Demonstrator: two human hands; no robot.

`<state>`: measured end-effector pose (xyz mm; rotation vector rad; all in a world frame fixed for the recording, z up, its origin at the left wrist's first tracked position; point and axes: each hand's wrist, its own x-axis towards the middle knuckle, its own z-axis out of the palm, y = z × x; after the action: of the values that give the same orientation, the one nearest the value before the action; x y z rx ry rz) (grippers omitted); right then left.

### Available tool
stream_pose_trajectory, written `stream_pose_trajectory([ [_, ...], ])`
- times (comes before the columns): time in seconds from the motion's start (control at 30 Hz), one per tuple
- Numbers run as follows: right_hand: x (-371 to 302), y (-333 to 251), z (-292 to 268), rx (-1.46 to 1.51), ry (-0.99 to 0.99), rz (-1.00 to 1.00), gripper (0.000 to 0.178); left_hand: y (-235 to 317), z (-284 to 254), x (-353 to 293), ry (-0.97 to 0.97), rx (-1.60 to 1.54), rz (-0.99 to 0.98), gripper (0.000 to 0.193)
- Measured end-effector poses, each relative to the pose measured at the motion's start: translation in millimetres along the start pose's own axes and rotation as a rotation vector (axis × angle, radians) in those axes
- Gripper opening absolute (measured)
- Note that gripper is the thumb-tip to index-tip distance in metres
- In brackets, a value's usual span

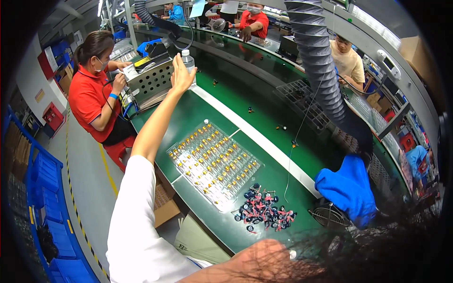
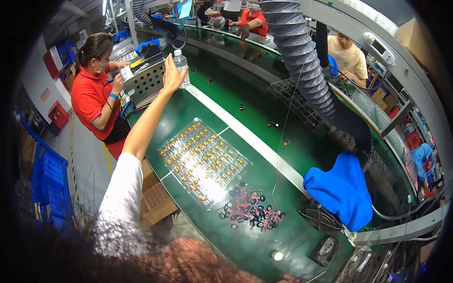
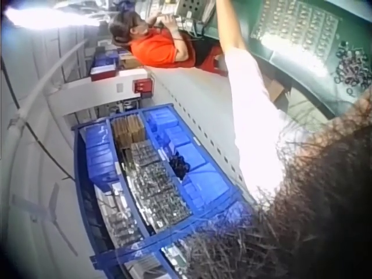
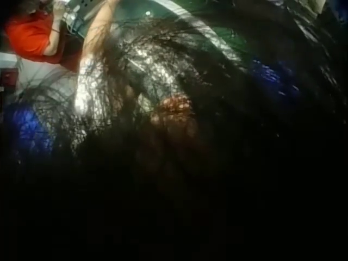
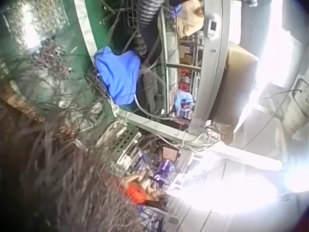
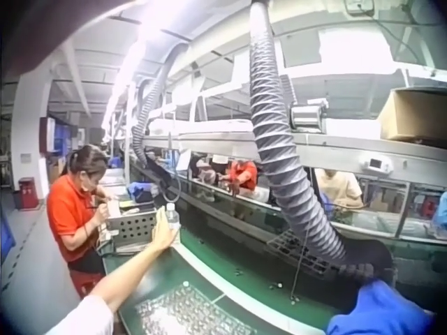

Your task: The person assembles electronic components by picking up parts from the table and soldering wires onto them with a soldering iron.

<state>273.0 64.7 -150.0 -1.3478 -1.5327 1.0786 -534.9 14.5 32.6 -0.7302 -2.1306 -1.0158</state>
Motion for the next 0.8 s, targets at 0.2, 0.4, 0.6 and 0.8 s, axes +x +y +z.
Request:
stream_pose_trajectory([
  [0.2,28,25,4,0.062,-0.032,0.161,0.041,-4,18,26,-0.117,0.122,-0.145,0.107],
  [0.4,58,50,14,0.145,-0.053,0.320,0.040,-7,14,33,-0.199,0.154,-0.062,0.091],
  [0.6,103,73,25,0.225,-0.061,0.456,0.038,43,50,51,-0.148,-0.148,0.081,0.082],
  [0.8,118,84,8,0.282,-0.019,0.618,0.037,92,162,71,-0.206,-0.361,0.145,0.071],
])
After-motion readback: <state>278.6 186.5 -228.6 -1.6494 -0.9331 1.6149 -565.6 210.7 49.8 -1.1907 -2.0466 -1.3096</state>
